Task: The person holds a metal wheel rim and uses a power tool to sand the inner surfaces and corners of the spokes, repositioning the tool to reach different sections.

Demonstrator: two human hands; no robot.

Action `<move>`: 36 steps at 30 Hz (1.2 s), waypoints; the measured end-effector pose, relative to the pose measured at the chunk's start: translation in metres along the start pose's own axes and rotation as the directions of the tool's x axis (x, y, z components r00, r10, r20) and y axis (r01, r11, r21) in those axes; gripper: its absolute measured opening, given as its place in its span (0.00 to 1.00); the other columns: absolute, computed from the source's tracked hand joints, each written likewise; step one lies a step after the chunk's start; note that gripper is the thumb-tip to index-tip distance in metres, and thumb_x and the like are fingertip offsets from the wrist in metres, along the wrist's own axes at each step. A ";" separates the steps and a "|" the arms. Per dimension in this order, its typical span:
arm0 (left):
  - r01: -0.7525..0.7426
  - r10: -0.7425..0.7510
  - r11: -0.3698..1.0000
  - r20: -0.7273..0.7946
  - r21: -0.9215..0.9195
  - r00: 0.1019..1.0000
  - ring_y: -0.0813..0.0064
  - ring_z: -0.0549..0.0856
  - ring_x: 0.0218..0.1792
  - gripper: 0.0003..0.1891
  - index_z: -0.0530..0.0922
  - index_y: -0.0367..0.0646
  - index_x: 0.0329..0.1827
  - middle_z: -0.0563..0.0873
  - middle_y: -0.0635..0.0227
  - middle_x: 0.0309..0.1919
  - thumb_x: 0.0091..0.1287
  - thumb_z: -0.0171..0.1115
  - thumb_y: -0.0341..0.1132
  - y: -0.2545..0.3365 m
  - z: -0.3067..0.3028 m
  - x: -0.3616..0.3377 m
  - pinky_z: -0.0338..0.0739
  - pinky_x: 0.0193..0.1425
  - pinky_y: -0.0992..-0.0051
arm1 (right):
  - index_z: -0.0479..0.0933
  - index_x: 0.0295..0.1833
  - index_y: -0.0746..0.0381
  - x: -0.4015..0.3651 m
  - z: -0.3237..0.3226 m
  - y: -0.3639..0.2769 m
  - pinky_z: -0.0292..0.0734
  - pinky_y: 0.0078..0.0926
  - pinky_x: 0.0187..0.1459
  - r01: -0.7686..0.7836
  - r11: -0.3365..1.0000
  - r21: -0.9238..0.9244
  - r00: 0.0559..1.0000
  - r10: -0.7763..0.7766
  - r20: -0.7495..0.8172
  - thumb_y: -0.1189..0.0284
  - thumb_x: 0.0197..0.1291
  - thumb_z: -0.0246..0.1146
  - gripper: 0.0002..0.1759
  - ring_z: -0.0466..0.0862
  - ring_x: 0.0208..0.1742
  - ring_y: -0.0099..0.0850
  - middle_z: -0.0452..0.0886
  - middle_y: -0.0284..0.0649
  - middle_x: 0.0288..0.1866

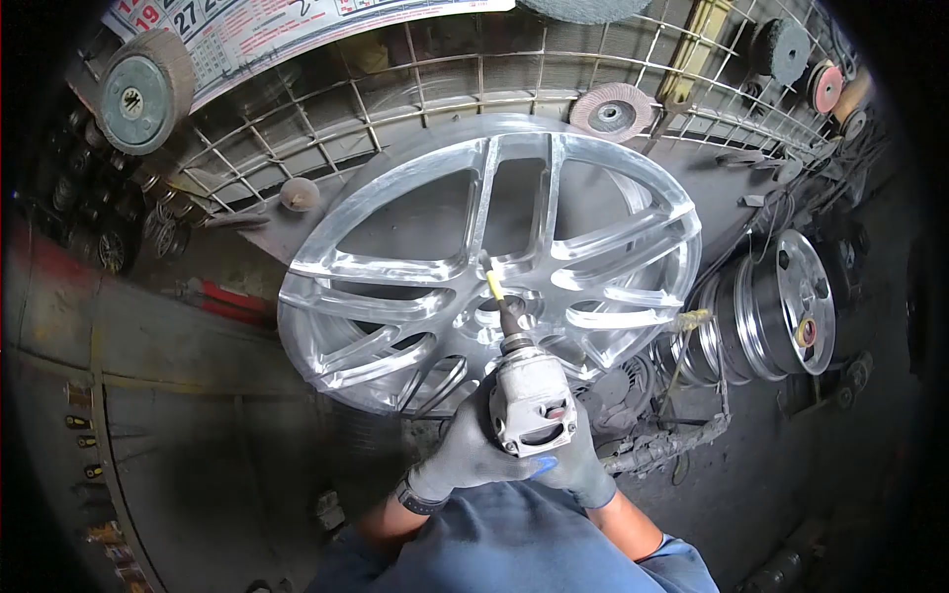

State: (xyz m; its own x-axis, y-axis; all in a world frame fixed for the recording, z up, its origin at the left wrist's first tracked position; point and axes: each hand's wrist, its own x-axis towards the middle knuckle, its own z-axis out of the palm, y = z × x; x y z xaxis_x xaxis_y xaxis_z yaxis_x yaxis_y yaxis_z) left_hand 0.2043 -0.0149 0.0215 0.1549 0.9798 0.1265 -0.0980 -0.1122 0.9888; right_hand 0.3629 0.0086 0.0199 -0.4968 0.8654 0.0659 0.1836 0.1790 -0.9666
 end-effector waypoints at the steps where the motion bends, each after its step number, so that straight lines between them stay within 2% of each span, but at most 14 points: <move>1: -0.004 0.004 1.000 0.022 0.015 1.000 0.69 0.77 0.62 0.48 0.63 0.34 0.70 0.77 0.60 0.61 0.46 0.81 0.40 -0.001 -0.001 0.001 0.70 0.68 0.68 | 0.76 0.59 0.63 0.000 -0.001 -0.002 0.75 0.38 0.56 -0.014 0.999 0.034 1.000 0.014 0.001 0.61 0.46 0.73 0.33 0.80 0.56 0.47 0.78 0.49 0.57; 3: -0.008 0.007 1.000 0.047 0.027 0.999 0.69 0.77 0.62 0.48 0.63 0.34 0.70 0.77 0.60 0.61 0.46 0.81 0.40 -0.002 -0.001 0.003 0.70 0.67 0.68 | 0.76 0.59 0.62 0.000 -0.004 -0.001 0.75 0.38 0.56 -0.016 1.000 -0.017 1.000 0.016 0.006 0.61 0.45 0.73 0.33 0.80 0.56 0.47 0.78 0.49 0.57; 5: 0.073 -0.067 0.990 0.050 -0.123 0.997 0.69 0.77 0.62 0.48 0.63 0.34 0.70 0.77 0.60 0.61 0.46 0.81 0.39 -0.001 0.003 0.007 0.70 0.67 0.69 | 0.76 0.59 0.62 0.000 -0.007 -0.002 0.75 0.38 0.56 -0.016 0.997 -0.071 1.000 0.017 0.015 0.61 0.45 0.73 0.33 0.79 0.56 0.47 0.78 0.50 0.56; 9: 0.127 -0.120 0.951 0.040 -0.283 0.992 0.70 0.77 0.62 0.48 0.63 0.35 0.70 0.77 0.61 0.61 0.46 0.81 0.39 -0.009 0.009 0.008 0.70 0.67 0.69 | 0.75 0.58 0.62 0.000 -0.009 -0.009 0.76 0.38 0.55 -0.040 0.991 -0.130 0.999 0.036 -0.029 0.61 0.46 0.73 0.33 0.80 0.55 0.47 0.77 0.49 0.56; 17: 0.082 -0.082 0.989 0.003 -0.123 0.997 0.70 0.77 0.62 0.48 0.64 0.35 0.70 0.78 0.61 0.60 0.46 0.81 0.38 0.000 0.005 0.007 0.70 0.67 0.69 | 0.74 0.59 0.62 0.007 -0.010 -0.013 0.76 0.38 0.55 0.006 0.998 -0.068 1.000 -0.006 0.005 0.62 0.47 0.73 0.33 0.80 0.56 0.47 0.77 0.49 0.57; 19: 0.070 -0.069 0.992 0.008 -0.108 0.998 0.71 0.77 0.62 0.48 0.64 0.35 0.69 0.78 0.61 0.60 0.46 0.81 0.38 -0.002 0.006 0.009 0.70 0.67 0.70 | 0.74 0.60 0.63 0.004 -0.011 -0.008 0.76 0.36 0.55 -0.080 0.996 -0.033 0.997 0.081 0.006 0.62 0.47 0.73 0.34 0.81 0.55 0.46 0.78 0.49 0.57; 22: 0.078 -0.080 0.971 0.002 -0.228 0.997 0.70 0.77 0.62 0.47 0.65 0.35 0.69 0.78 0.61 0.60 0.46 0.81 0.38 -0.002 0.009 0.012 0.70 0.67 0.70 | 0.74 0.59 0.64 0.004 -0.013 -0.010 0.77 0.35 0.54 -0.010 0.984 -0.178 0.999 0.004 -0.034 0.62 0.46 0.74 0.34 0.82 0.53 0.45 0.79 0.48 0.56; 25: 0.115 -0.114 0.963 0.018 -0.244 0.993 0.69 0.78 0.62 0.46 0.66 0.34 0.68 0.78 0.60 0.60 0.46 0.81 0.38 -0.003 0.008 0.009 0.70 0.67 0.69 | 0.74 0.59 0.64 0.009 -0.012 -0.019 0.78 0.36 0.53 -0.055 0.994 -0.094 0.998 0.054 -0.013 0.62 0.45 0.75 0.35 0.83 0.51 0.46 0.80 0.48 0.54; 27: 0.238 -0.273 0.805 0.016 -0.543 0.962 0.68 0.78 0.62 0.45 0.67 0.34 0.68 0.78 0.59 0.60 0.46 0.81 0.39 -0.011 0.010 0.004 0.71 0.67 0.69 | 0.74 0.59 0.64 0.008 -0.008 -0.014 0.78 0.36 0.53 -0.062 0.997 -0.055 0.998 0.062 -0.011 0.62 0.45 0.75 0.34 0.83 0.52 0.46 0.80 0.48 0.54; 28: 0.238 -0.274 0.806 0.015 -0.542 0.962 0.68 0.78 0.62 0.45 0.67 0.34 0.68 0.78 0.59 0.60 0.46 0.81 0.39 -0.008 0.008 0.003 0.71 0.67 0.69 | 0.75 0.58 0.63 0.007 -0.007 -0.012 0.78 0.36 0.53 -0.070 0.997 -0.017 0.997 0.070 -0.013 0.63 0.45 0.75 0.34 0.83 0.52 0.46 0.80 0.47 0.54; 29: 0.137 -0.152 0.943 -0.028 -0.303 0.988 0.68 0.78 0.62 0.45 0.67 0.35 0.67 0.78 0.59 0.60 0.46 0.81 0.39 -0.001 0.005 0.004 0.71 0.67 0.69 | 0.75 0.58 0.63 0.007 -0.007 -0.012 0.78 0.36 0.53 -0.070 0.997 -0.016 0.998 0.069 -0.012 0.63 0.45 0.75 0.34 0.83 0.52 0.46 0.80 0.47 0.54; 30: 0.020 -0.022 0.999 -0.036 -0.040 0.999 0.67 0.78 0.62 0.45 0.67 0.35 0.67 0.78 0.59 0.60 0.46 0.81 0.39 0.004 0.002 0.006 0.71 0.67 0.69 | 0.75 0.57 0.63 0.008 -0.008 -0.012 0.78 0.36 0.53 -0.026 0.999 -0.036 1.000 0.026 -0.002 0.63 0.45 0.75 0.33 0.83 0.52 0.46 0.80 0.47 0.54; 34: 0.013 -0.013 1.000 -0.003 -0.009 1.000 0.68 0.77 0.62 0.46 0.66 0.35 0.68 0.78 0.60 0.60 0.46 0.81 0.40 0.004 0.001 0.009 0.71 0.67 0.69 | 0.76 0.56 0.63 0.006 -0.009 -0.003 0.78 0.36 0.53 0.042 0.993 -0.114 0.999 -0.043 -0.001 0.63 0.44 0.75 0.32 0.83 0.53 0.45 0.81 0.47 0.54; 36: 0.069 -0.068 0.994 0.023 -0.087 0.997 0.70 0.76 0.63 0.47 0.64 0.35 0.69 0.77 0.60 0.61 0.47 0.81 0.41 0.000 0.004 0.008 0.70 0.67 0.68 | 0.76 0.56 0.63 0.004 -0.010 -0.008 0.78 0.36 0.53 -0.015 0.995 -0.095 1.000 0.014 -0.017 0.63 0.44 0.75 0.32 0.83 0.52 0.44 0.81 0.47 0.54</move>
State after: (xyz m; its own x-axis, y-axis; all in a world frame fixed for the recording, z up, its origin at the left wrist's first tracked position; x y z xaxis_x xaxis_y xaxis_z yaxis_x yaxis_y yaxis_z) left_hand 0.2096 -0.0075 0.0226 0.1835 0.9811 0.0611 -0.1718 -0.0292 0.9847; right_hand 0.3685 0.0152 0.0300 -0.4794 0.8758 0.0568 0.2712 0.2094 -0.9395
